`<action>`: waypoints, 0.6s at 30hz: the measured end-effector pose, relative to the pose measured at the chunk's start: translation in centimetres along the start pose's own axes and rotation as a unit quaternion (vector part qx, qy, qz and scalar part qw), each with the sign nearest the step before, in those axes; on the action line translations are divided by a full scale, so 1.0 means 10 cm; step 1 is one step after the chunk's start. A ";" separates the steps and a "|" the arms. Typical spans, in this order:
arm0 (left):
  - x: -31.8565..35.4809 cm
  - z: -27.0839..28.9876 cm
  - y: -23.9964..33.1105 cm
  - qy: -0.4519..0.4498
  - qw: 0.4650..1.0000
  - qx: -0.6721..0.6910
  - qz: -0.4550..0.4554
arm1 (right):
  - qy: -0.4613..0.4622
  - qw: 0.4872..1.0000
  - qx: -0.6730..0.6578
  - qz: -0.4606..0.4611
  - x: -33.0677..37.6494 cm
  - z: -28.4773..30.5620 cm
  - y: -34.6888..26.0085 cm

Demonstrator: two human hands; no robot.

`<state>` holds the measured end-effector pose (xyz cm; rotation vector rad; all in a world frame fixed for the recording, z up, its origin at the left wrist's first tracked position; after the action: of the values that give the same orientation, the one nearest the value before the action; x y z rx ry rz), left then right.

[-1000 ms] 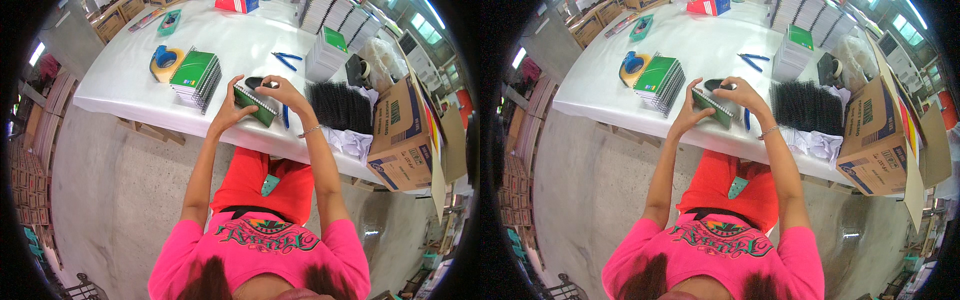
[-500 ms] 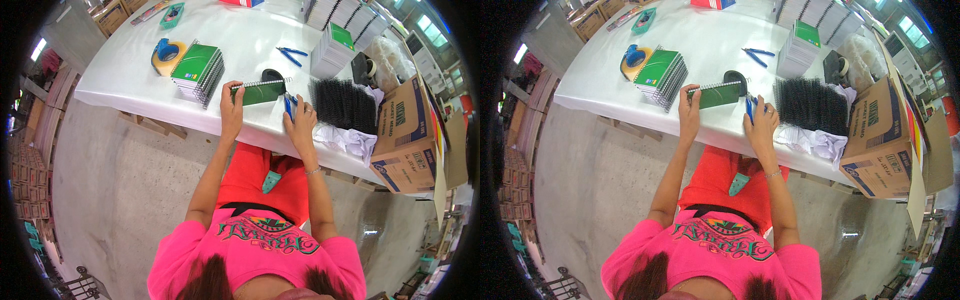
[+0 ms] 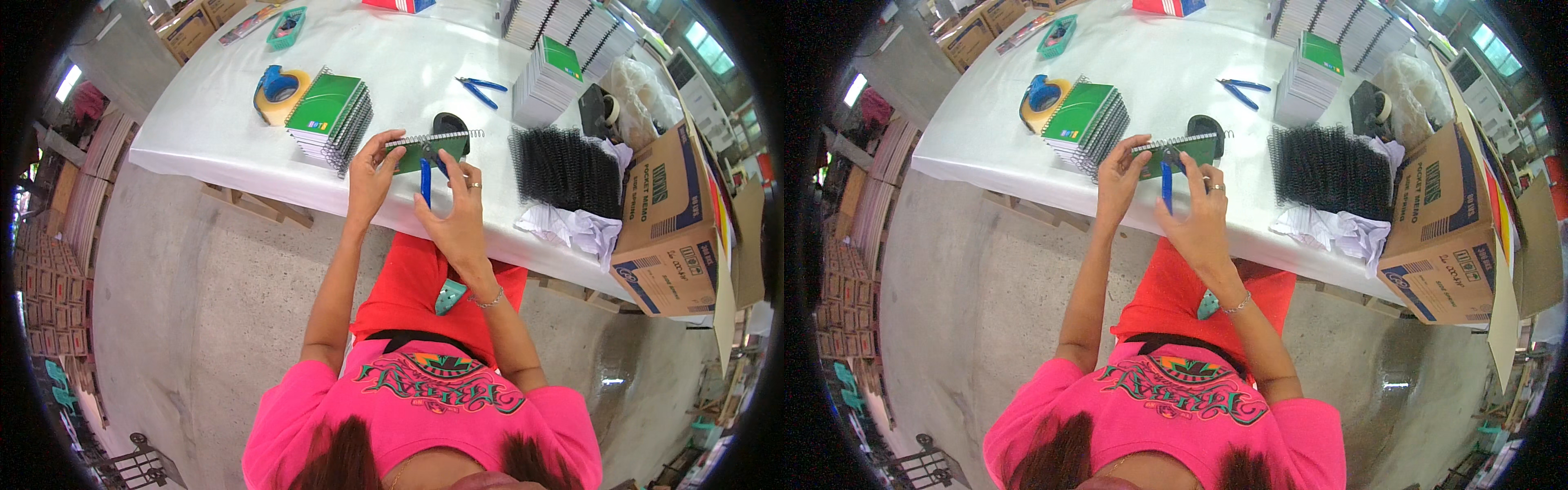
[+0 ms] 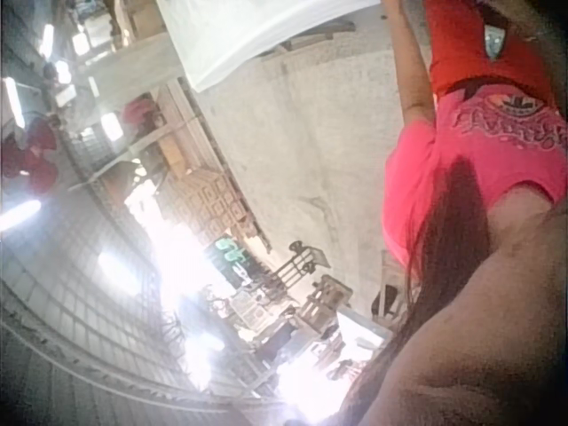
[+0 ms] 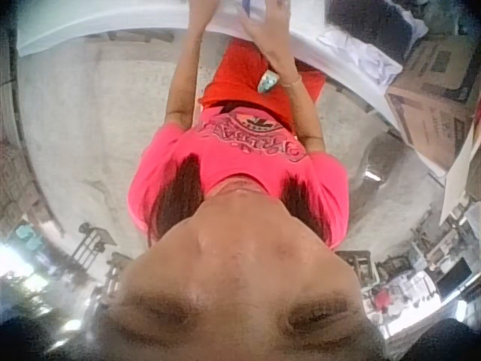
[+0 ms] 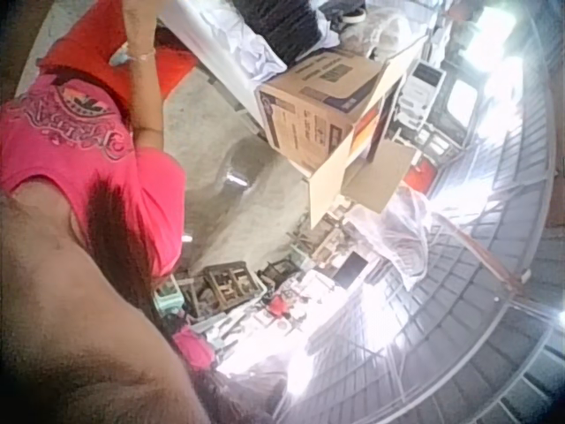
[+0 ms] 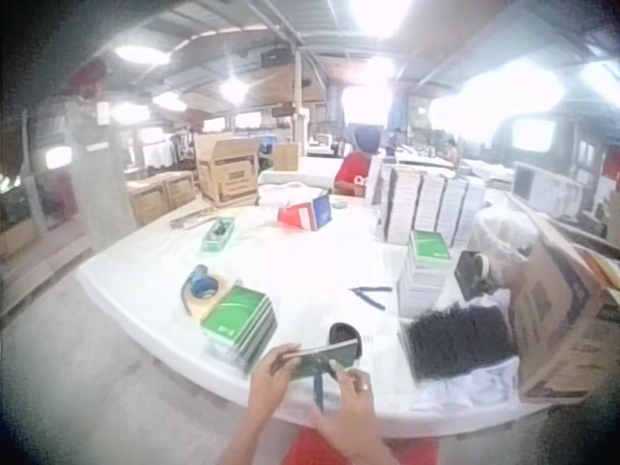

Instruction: The person assembles spiral-bound notebooks by inserting black plastic spiral coils into the punched holes of green notebook covers. They use pliers to secure the coils and place the finished notebooks into a stack.

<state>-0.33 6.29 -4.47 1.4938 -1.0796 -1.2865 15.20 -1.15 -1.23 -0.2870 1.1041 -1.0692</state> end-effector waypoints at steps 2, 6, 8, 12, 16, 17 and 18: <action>-0.03 0.02 -0.06 -0.020 0.999 0.012 0.041 | -0.015 1.000 0.013 0.023 -0.02 -0.06 -0.05; -0.04 0.03 0.00 -0.058 0.998 -0.003 0.032 | -0.047 0.998 0.027 0.033 0.02 -0.16 -0.07; -0.02 -0.01 0.09 -0.046 0.999 -0.003 0.018 | -0.051 0.998 0.032 0.035 0.05 -0.21 -0.03; -0.03 0.04 0.06 -0.065 0.996 -0.053 0.020 | -0.059 0.997 0.033 0.035 0.06 -0.27 -0.02; -0.02 0.05 0.03 -0.060 0.997 -0.044 0.013 | -0.051 0.996 0.048 0.049 0.04 -0.28 -0.04; -0.02 0.05 0.02 -0.058 0.997 -0.043 0.012 | -0.049 0.997 0.042 0.050 0.04 -0.29 -0.02; -0.02 0.05 0.02 -0.056 0.998 -0.042 0.010 | -0.048 0.997 0.037 0.052 0.05 -0.30 -0.01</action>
<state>-0.88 6.42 -4.25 1.3584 -1.0956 -1.3970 12.66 -0.68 -2.88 -0.2178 0.9802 -0.9910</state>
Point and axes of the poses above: each hand's wrist, its own x-axis away from the middle knuckle, its own z-axis out of the back of the hand, y = z × x, the point moved 5 cm from there along -x, towards the middle knuckle, and after that the axes turned 6 degrees about z, right-handed, at the moved point
